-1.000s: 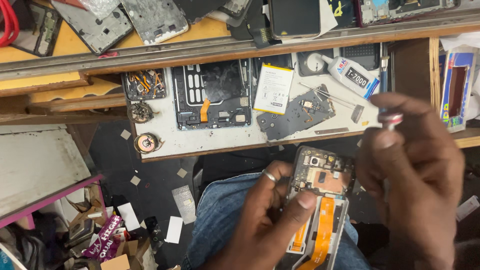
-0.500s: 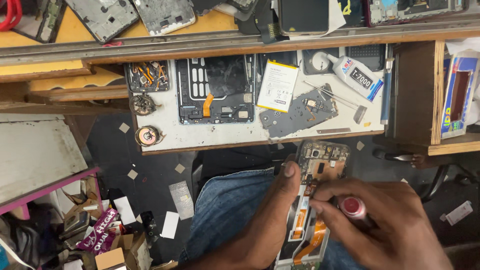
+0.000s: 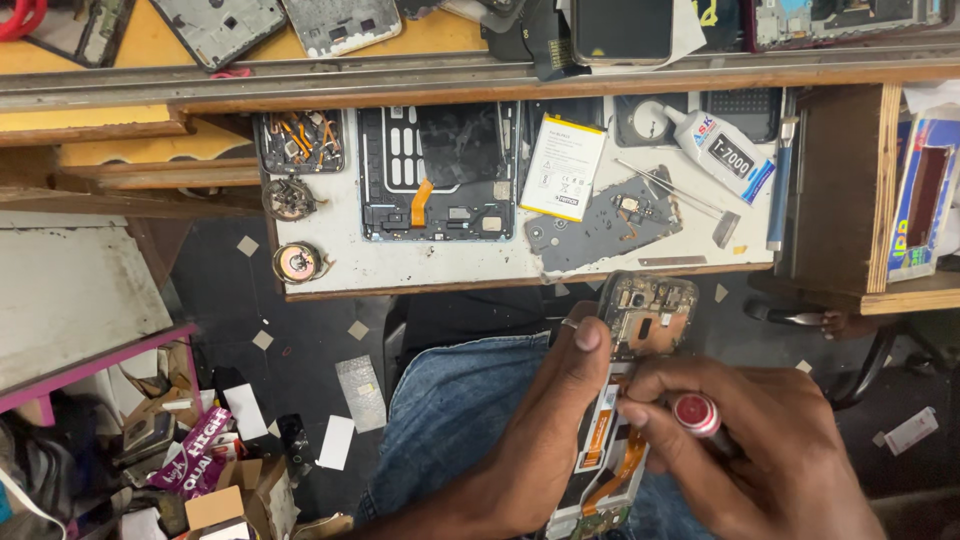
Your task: The person disassembles a smartphone by removing screws and detaching the battery. They then separate the screen assembly from the chassis and peel off adhesive residue from the frame.
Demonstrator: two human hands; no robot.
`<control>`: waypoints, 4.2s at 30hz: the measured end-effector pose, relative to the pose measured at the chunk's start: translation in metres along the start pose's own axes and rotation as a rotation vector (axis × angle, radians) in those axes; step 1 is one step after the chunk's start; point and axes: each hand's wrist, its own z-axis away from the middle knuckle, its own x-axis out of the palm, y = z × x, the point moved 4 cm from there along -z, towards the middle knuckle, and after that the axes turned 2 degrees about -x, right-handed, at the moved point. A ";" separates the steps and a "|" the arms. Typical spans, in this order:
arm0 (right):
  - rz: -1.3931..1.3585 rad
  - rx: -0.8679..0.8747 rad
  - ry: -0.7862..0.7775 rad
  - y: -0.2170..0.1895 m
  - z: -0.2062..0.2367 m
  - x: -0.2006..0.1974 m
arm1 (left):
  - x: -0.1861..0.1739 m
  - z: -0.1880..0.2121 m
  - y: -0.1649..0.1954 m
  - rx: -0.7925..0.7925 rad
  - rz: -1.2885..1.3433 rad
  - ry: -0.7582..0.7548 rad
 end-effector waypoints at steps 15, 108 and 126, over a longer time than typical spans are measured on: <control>-0.045 0.013 -0.702 0.047 0.038 0.020 | -0.018 -0.008 -0.008 -0.060 0.367 0.005; 0.454 0.140 0.365 0.161 -0.053 -0.053 | -0.033 -0.042 0.008 0.010 0.018 0.257; 0.027 0.247 0.636 0.165 -0.038 -0.033 | -0.007 -0.040 0.025 0.186 -0.126 0.115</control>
